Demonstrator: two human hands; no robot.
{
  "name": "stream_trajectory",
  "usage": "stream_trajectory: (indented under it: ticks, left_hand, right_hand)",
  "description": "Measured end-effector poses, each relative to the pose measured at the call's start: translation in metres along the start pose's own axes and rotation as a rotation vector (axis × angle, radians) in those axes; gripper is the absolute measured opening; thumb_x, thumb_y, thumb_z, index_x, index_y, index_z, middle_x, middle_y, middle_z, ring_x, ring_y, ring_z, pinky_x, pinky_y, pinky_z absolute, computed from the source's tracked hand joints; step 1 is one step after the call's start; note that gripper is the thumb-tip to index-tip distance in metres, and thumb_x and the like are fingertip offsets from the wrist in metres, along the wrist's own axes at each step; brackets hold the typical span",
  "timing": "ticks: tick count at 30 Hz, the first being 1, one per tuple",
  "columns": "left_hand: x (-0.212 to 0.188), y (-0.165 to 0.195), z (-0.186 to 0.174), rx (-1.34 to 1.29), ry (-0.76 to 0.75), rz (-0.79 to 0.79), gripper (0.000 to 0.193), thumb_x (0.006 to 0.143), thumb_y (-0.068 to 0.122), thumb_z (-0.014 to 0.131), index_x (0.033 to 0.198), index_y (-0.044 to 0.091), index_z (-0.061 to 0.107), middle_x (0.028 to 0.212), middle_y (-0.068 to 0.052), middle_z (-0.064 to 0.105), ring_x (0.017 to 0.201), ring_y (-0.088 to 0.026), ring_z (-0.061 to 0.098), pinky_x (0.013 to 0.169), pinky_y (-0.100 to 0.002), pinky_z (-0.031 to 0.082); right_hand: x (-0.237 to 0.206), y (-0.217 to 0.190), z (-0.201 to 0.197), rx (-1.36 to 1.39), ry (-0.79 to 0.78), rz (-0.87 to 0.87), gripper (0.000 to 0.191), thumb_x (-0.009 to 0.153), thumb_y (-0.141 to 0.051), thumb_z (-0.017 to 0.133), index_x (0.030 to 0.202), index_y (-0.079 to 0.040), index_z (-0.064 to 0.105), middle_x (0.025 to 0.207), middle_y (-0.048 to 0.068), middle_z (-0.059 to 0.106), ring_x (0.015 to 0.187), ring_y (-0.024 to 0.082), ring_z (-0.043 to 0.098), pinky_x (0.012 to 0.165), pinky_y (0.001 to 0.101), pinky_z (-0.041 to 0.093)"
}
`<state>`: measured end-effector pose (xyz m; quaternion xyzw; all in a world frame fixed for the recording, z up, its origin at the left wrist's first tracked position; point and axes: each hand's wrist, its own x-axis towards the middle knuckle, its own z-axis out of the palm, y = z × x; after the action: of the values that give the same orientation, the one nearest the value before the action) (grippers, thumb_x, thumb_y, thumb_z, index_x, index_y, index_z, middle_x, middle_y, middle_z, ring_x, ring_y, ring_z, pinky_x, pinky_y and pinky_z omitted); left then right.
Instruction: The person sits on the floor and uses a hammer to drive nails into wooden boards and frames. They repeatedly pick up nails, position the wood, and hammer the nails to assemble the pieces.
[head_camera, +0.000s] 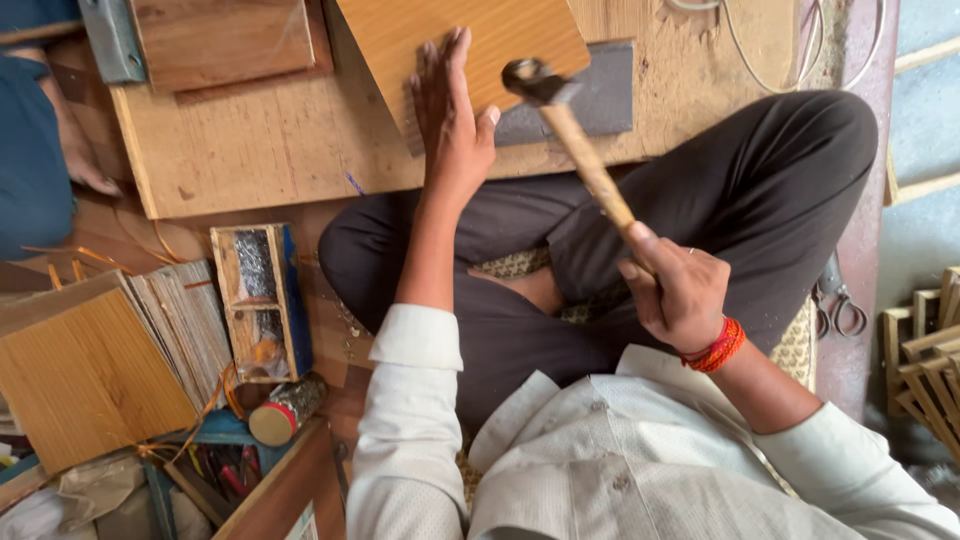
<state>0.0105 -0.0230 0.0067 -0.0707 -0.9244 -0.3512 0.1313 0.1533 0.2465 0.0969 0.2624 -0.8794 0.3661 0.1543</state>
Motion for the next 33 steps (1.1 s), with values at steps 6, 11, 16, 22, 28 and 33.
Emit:
stream_trajectory:
  ticks: [6,11,16,22,28,33]
  left_hand:
    - [-0.005,0.009,-0.005,0.11,0.054,0.193,0.041,0.094,0.021,0.077,0.133,0.011,0.067,0.156,-0.009,0.045,0.15,-0.033,0.034,0.127,-0.056,0.022]
    - [0.008,0.027,-0.022,0.201,0.244,0.295,0.017,0.097,0.005,0.073,0.113,0.008,0.079,0.131,-0.004,0.072,0.131,-0.026,0.063,0.119,-0.046,0.044]
    - [0.055,0.027,-0.1,0.143,0.707,0.326,0.013,0.096,-0.002,0.067,0.104,0.004,0.076,0.103,-0.005,0.076,0.099,-0.024,0.072,0.101,-0.044,0.054]
    - [0.09,0.03,-0.204,-0.228,0.853,0.204,0.015,0.109,0.011,0.062,0.111,-0.002,0.068,0.106,-0.007,0.069,0.091,-0.016,0.065,0.084,-0.029,0.055]
    - [0.061,0.056,-0.209,-0.812,0.834,0.148,0.014,0.11,0.013,0.065,0.108,-0.001,0.063,0.101,-0.004,0.067,0.089,-0.011,0.061,0.085,-0.027,0.051]
    - [0.041,0.085,-0.195,-1.22,0.532,-0.071,0.008,0.104,0.008,0.066,0.108,0.001,0.065,0.103,-0.005,0.067,0.099,-0.013,0.061,0.095,-0.029,0.049]
  right_hand:
    - [-0.031,0.004,-0.024,0.254,-0.12,0.23,0.062,0.098,-0.007,0.068,0.155,-0.01,0.044,0.085,0.011,0.067,0.06,0.015,0.06,0.058,0.0294,0.047]
    - [-0.063,-0.014,-0.059,0.524,-0.477,0.854,0.064,0.094,-0.02,0.065,0.155,-0.015,0.046,0.048,0.004,0.056,0.04,0.01,0.048,0.047,0.0291,0.037]
    - [-0.092,-0.038,-0.079,0.726,-0.554,1.463,0.062,0.093,-0.027,0.064,0.154,-0.022,0.051,0.051,0.003,0.051,0.044,0.015,0.037,0.046,0.0378,0.031]
    - [-0.076,-0.031,-0.081,0.06,-0.568,0.605,0.047,0.089,-0.035,0.064,0.131,-0.015,0.064,0.088,0.005,0.076,0.061,0.014,0.069,0.056,0.0313,0.055]
    - [-0.012,-0.018,-0.093,0.17,-0.34,0.602,0.042,0.086,-0.025,0.07,0.126,-0.012,0.068,0.105,0.005,0.073,0.084,0.016,0.07,0.062,0.0328,0.058]
    - [0.035,0.003,-0.115,0.364,-0.004,0.374,0.062,0.097,-0.026,0.066,0.149,0.0,0.045,0.151,0.015,0.046,0.133,0.024,0.053,0.102,0.0356,0.05]
